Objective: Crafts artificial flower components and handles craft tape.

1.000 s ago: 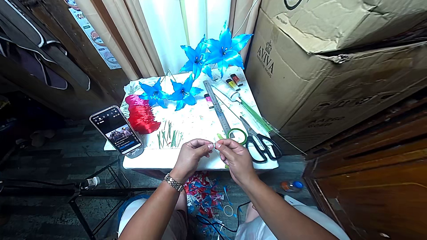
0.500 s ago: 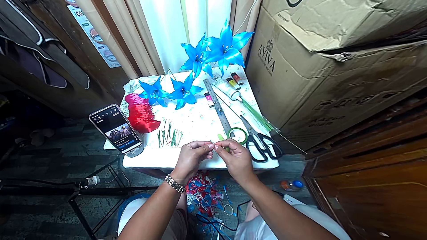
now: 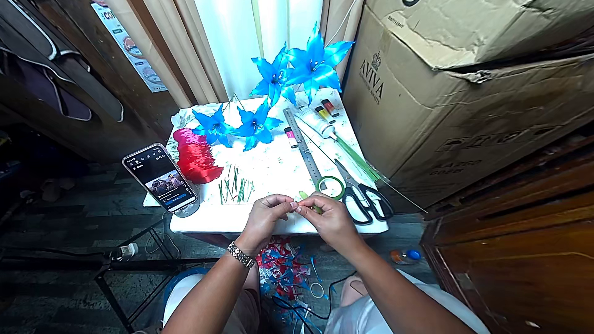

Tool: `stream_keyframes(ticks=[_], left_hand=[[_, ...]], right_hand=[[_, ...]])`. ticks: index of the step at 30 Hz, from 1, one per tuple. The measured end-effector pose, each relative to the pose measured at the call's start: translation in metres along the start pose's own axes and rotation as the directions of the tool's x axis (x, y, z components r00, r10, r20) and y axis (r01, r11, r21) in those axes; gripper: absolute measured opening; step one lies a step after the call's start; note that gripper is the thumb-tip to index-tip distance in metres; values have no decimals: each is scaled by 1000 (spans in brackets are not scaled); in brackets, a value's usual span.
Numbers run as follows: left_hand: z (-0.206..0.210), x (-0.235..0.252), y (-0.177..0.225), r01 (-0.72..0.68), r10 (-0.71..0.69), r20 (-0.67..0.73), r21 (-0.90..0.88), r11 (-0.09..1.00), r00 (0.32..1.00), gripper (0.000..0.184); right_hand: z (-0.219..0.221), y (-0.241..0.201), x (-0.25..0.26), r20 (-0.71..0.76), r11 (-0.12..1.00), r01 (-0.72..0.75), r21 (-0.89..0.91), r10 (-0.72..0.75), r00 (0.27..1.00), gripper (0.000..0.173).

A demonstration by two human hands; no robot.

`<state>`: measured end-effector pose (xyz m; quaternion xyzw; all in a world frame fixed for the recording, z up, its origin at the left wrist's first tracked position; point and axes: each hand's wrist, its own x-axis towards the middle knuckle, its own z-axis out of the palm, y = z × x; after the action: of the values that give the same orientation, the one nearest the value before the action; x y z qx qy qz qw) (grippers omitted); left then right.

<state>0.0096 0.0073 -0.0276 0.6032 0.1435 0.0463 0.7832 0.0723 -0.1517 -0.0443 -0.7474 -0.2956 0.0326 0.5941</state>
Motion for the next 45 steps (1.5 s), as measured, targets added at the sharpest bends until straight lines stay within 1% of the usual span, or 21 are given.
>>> stream_keyframes(ticks=[3,5,7,9,11,16,20,22,26,37,41,43,45], left_hand=[[-5,-1,6,-8,3,61,82,997,998,13],[-9,-2,12,2,-22,155,131,991,988,13],[-10,-3,15,14,-54,235,167,986,971,14],[-10,-4,16,35,-77,267,160,987,961,15],[-10,-4,16,56,-89,277,124,991,957,16],[-10,-5,17,105,-127,288,90,990,949,17],[-10,-4,17,116,-136,292,85,990,947,17],[-10,-4,17,118,-137,290,83,990,947,17],[-9,-5,18,114,-132,282,79,990,950,17],[-9,-5,18,124,-130,285,37,992,950,19],[-10,-4,18,134,-138,271,32,990,953,19],[-10,-4,18,139,-145,255,41,989,956,19],[-10,-4,18,126,-141,245,73,989,959,17]], right_hand=[[-15,1,8,86,997,-50,57,45,995,8],[-22,0,10,131,982,-100,157,79,988,10],[-25,-4,10,209,935,-183,303,123,970,11],[-25,-7,9,287,885,-262,386,155,945,11],[-25,-7,9,327,861,-289,419,154,933,11],[-20,-5,8,313,848,-265,459,124,941,8],[-19,-6,7,333,832,-298,468,146,931,8],[-18,-6,7,321,838,-291,462,148,935,7],[-15,-5,7,282,834,-268,483,141,949,11],[-8,-11,2,256,753,-310,580,192,947,15],[-8,-10,3,288,722,-336,605,195,938,18],[-9,-9,3,308,725,-355,590,204,929,21],[-10,-10,3,311,744,-360,563,212,926,18]])
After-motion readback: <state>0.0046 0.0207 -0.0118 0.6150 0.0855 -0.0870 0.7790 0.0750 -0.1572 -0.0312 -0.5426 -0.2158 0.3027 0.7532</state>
